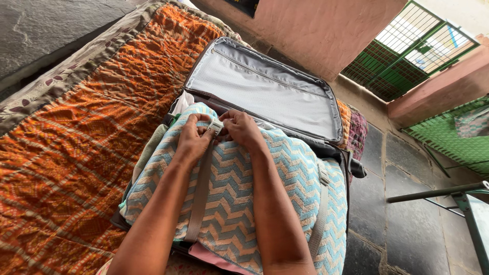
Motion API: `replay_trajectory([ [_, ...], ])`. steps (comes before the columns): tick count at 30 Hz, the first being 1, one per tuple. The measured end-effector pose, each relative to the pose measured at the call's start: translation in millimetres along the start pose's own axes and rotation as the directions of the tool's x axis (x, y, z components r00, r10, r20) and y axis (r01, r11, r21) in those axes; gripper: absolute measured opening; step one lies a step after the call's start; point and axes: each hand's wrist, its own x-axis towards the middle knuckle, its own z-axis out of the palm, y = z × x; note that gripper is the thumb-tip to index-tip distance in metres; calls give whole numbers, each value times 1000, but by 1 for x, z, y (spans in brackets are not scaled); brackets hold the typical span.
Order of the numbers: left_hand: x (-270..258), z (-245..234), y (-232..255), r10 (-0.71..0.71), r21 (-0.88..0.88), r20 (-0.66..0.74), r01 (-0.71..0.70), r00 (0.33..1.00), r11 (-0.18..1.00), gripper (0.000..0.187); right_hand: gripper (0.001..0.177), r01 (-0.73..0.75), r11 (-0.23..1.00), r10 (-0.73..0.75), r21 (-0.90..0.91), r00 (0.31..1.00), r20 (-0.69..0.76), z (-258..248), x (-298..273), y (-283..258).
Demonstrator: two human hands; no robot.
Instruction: The person closes the lid of a suitcase, zips the main compartment by hand, and fastens the interior buckle straps over folded laundry.
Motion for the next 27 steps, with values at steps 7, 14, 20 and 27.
replay_trajectory([
  [7, -9, 1, 10, 5, 133, -21, -2, 1000, 991, 44, 27, -114, 986, 100, 124, 989, 111, 3, 33, 10],
  [14, -2, 1, 6, -17, 202, -22, 21, 1000, 979, 52, 35, -154, 950, 89, 273, 968, 236, -5, 48, 24],
  [20, -1, 1, 5, -40, 251, -11, 41, 999, 967, 60, 54, -264, 924, 223, 277, 960, 170, -2, 30, -8],
  [27, -4, 2, 8, -25, 376, -47, 41, 999, 926, 65, 62, -180, 974, 191, -137, 979, 65, 19, 34, -13],
])
